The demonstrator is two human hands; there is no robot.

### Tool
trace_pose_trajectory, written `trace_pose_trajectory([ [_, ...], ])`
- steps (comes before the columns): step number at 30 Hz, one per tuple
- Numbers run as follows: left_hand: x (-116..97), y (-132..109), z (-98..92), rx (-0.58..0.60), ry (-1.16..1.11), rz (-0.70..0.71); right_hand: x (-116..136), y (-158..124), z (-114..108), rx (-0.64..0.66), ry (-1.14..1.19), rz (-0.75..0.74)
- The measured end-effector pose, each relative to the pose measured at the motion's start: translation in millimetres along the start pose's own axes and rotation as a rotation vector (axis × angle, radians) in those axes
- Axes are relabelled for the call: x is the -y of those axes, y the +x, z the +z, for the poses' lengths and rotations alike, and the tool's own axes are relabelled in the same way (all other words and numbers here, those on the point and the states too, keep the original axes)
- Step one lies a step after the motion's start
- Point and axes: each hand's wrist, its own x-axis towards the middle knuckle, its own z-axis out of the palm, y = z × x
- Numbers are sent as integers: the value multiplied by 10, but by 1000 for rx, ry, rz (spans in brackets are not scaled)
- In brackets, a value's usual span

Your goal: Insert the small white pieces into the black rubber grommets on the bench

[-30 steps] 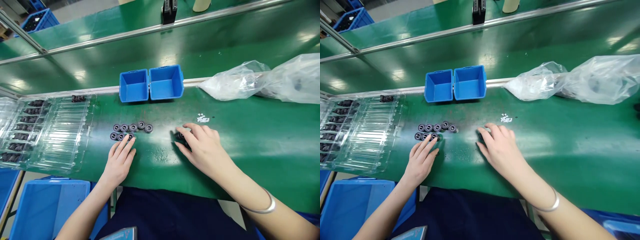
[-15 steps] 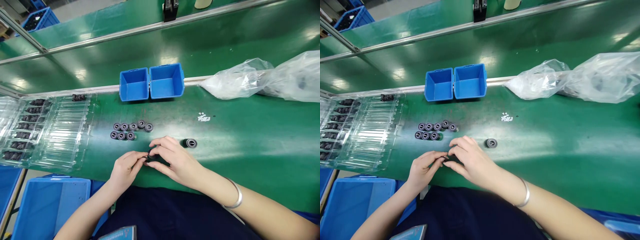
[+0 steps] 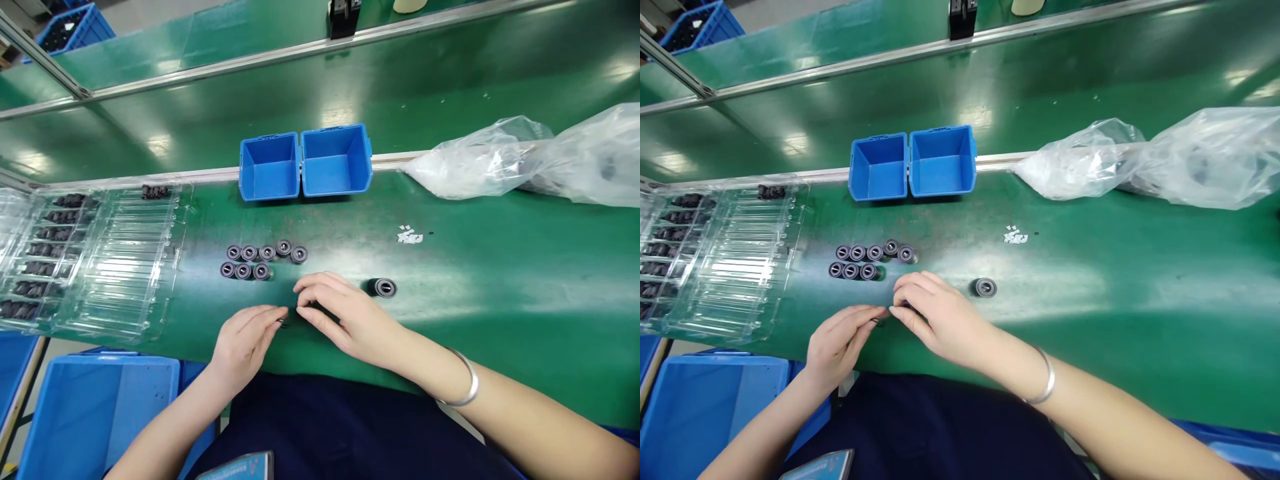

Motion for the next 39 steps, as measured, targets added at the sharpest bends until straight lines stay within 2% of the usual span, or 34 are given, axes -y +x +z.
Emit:
trace_pose_trajectory([
  [3,181,-83,-55,-30,286,119,-81,66,43,38,-268,-127],
  [5,299,-124,-68,-4,412,169,-135,120,64,103,-365,-177],
  [12,523,-161,-22,100,471,221,-246,302,146,253,-480,-217],
  [18,559,-151,-28,169,501,264,-283,316,197,302,-553,-255],
  [24,541,-112,-73,214,539,313,-283,351,158,322,-603,-323],
  [39,518,-87,-90,219,557,311,-330,369,124,312,-554,-351],
])
